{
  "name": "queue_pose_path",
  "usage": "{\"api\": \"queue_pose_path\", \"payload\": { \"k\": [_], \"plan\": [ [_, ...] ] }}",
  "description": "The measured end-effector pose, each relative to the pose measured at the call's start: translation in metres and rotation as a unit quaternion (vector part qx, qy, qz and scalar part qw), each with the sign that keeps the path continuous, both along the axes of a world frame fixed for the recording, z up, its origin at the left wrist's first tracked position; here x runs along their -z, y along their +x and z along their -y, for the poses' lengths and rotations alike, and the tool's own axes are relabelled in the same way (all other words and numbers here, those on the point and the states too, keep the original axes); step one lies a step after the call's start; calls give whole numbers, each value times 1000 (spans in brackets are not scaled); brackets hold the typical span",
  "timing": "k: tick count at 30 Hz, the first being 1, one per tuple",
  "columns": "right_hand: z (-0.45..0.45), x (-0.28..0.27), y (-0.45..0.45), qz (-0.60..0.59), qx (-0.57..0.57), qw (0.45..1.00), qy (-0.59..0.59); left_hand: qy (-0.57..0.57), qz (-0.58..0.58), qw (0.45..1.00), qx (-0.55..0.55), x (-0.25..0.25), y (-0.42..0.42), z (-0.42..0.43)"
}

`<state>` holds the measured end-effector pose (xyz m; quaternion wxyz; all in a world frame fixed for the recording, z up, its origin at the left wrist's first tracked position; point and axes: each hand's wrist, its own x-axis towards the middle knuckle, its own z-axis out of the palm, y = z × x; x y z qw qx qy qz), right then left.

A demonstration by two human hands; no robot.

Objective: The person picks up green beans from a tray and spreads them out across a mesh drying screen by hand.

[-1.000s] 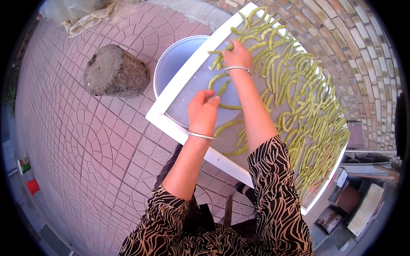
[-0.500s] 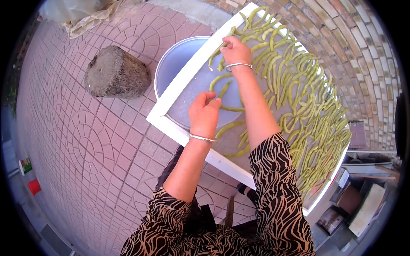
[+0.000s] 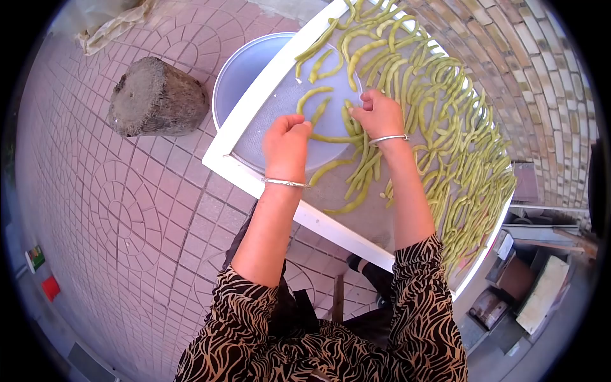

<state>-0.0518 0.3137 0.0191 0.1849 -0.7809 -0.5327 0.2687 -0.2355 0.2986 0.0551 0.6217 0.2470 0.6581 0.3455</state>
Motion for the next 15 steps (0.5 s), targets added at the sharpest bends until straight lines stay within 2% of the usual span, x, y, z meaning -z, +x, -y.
{"api": "queue_pose_path", "payload": {
  "k": [1, 5, 8, 11, 15],
  "plan": [
    [5, -5, -9, 70, -9, 997, -25, -1, -5, 1000, 0, 0, 0, 0],
    [8, -23, -27, 104, -37, 987, -115, 4, 4, 1000, -3, -2, -2, 0],
    [3, -12, -20, 60, -45, 991, -107, 25, -8, 1000, -7, 3, -1, -1],
    [-8, 7, -4, -182, 20, 983, -13, 31, -14, 999, -10, 6, -1, 0],
    [-35, 0, -4, -175, 63, 982, 38, 20, -17, 1000, -11, 1, -2, 0]
  ]
}}
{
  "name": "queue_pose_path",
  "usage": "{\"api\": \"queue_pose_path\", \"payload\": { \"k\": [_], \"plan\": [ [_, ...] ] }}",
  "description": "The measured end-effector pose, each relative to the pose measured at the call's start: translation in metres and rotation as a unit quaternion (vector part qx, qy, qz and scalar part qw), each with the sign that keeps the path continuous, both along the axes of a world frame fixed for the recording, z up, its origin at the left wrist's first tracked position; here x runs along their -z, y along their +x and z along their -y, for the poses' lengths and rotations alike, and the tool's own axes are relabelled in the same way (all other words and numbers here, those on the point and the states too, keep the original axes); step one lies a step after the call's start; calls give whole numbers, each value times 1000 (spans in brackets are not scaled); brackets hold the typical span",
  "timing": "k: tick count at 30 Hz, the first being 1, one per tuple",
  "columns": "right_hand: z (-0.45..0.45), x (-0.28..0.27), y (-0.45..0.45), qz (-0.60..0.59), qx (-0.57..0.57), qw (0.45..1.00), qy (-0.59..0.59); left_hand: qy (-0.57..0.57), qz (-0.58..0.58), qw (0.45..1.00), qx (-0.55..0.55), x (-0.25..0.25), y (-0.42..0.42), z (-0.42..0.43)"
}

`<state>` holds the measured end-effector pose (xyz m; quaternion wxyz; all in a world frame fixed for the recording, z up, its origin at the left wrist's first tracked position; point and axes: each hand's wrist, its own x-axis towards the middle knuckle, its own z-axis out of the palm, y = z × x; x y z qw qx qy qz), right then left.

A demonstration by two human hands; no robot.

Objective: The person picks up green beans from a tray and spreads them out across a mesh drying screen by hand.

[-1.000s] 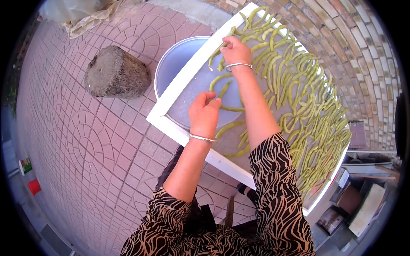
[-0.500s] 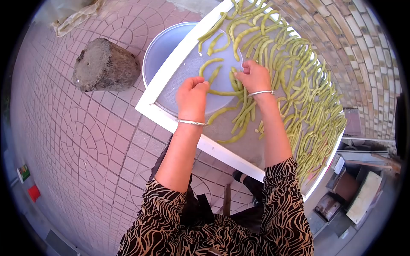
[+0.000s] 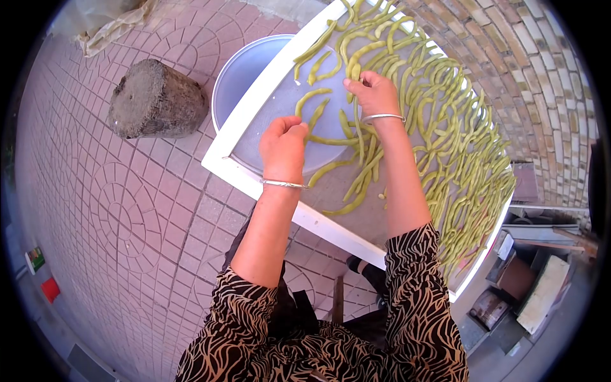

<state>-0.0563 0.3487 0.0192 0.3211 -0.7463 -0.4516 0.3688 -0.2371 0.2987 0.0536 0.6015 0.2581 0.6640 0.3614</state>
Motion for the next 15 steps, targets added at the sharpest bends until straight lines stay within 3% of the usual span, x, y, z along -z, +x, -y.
{"api": "queue_pose_path", "payload": {
  "k": [5, 8, 11, 15],
  "plan": [
    [-26, 12, -9, 92, 25, 995, 27, -1, 5, 1000, -2, -1, 0, -1],
    [-31, 11, -10, 144, 47, 988, -20, 0, 2, 1000, -1, -1, -1, -3],
    [-18, 12, -7, 135, 41, 990, 11, -6, 6, 1000, -2, -1, -2, -1],
    [14, 0, -8, 249, -55, 964, -77, -14, 18, 1000, -1, -3, -3, -3]
  ]
}}
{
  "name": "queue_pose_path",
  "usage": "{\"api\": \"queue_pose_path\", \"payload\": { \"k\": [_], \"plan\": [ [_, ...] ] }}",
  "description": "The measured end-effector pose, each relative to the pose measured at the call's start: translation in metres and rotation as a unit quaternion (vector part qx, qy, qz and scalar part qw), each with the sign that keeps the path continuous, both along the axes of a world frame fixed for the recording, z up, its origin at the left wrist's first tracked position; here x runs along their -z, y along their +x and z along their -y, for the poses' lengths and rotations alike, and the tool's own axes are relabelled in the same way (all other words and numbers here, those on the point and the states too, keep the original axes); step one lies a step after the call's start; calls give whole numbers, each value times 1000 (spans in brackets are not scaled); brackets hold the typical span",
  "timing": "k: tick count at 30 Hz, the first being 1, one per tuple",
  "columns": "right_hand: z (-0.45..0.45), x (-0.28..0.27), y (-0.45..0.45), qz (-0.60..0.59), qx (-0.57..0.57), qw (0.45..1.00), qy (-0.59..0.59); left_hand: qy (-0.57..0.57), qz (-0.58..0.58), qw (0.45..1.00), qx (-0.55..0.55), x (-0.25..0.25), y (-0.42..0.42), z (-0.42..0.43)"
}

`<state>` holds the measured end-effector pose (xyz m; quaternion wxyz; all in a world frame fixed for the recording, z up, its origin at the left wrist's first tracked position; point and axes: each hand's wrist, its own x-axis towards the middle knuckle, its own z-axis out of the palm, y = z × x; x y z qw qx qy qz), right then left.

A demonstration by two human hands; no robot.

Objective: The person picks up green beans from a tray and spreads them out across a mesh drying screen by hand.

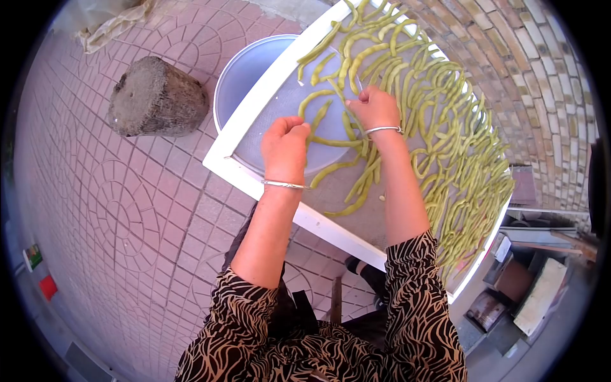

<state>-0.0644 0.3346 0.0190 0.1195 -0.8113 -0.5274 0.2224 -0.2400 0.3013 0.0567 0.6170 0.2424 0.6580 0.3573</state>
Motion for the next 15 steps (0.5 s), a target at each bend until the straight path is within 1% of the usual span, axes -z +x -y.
{"api": "queue_pose_path", "payload": {
  "k": [2, 5, 8, 11, 12, 13, 15],
  "plan": [
    [13, 5, -3, -6, -36, 999, -14, 5, 1, 1000, 0, 3, 1, 1],
    [22, 15, 4, -126, -14, 991, 51, 11, 0, 1000, 2, 5, 1, 1],
    [16, 12, 16, -294, 99, 944, 116, 11, -3, 1000, -3, 4, 1, 1],
    [8, 7, 25, -414, 200, 879, 126, 22, -11, 1000, -1, 6, 3, 2],
    [4, 11, 27, -409, 215, 879, 119, 23, -12, 1000, 2, 7, 3, 1],
    [2, 15, 28, -380, 212, 893, 116, 23, -14, 1000, 6, 7, 3, 2],
    [-1, 20, 22, -322, 206, 918, 108, 65, -45, 996, 48, 11, 4, 3]
  ]
}}
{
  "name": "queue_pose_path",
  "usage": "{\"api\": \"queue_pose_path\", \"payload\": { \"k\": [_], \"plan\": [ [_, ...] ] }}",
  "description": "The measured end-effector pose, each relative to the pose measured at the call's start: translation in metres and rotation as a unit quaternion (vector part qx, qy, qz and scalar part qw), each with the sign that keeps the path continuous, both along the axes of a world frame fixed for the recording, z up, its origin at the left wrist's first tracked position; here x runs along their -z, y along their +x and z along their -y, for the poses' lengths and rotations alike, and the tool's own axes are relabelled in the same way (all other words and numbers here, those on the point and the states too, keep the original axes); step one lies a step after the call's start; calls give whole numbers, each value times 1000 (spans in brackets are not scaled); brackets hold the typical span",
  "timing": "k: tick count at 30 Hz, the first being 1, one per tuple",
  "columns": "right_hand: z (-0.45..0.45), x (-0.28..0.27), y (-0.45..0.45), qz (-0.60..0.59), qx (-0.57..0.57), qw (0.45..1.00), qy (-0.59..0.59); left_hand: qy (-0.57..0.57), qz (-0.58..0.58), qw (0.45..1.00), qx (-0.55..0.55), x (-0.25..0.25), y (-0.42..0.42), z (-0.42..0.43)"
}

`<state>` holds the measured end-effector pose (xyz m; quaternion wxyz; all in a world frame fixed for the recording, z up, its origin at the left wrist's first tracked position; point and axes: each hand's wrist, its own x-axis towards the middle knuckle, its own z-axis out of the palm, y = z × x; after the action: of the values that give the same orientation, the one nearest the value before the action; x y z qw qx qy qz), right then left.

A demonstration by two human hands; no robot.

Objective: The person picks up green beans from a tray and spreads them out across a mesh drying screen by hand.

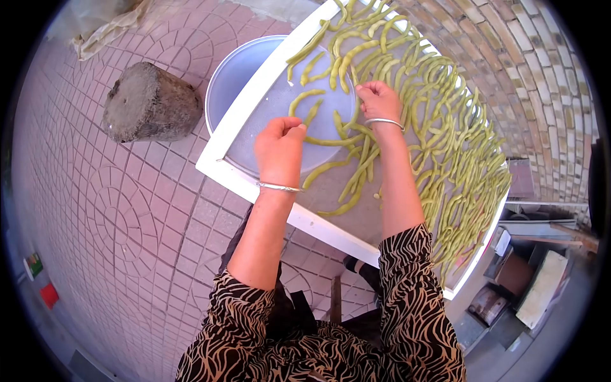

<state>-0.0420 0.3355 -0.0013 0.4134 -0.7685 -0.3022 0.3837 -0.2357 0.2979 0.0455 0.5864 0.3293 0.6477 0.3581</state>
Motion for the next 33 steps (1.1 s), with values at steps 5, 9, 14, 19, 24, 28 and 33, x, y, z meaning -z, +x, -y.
{"api": "queue_pose_path", "payload": {
  "k": [5, 9, 14, 19, 24, 28, 33],
  "plan": [
    [13, 2, -6, 61, -18, 995, 79, -11, -23, 999, 43, -3, 0, 1],
    [41, -16, -22, 120, -168, 978, 39, -59, 41, 997, -27, -5, -5, -5],
    [50, -25, -52, 435, -249, 865, 5, -66, 81, 990, -91, 0, -13, -8],
    [37, -35, -51, 312, -178, 933, 15, -81, 72, 989, -102, 2, -17, -8],
    [9, -44, -46, -16, -81, 993, 79, -81, 103, 980, -152, -2, -14, -9],
    [-10, -51, -64, -184, -73, 978, 66, -67, 86, 985, -134, 6, -19, -9],
    [-35, -31, -84, -343, -5, 939, 32, -53, 65, 984, -158, 5, -18, -9]
  ]
}}
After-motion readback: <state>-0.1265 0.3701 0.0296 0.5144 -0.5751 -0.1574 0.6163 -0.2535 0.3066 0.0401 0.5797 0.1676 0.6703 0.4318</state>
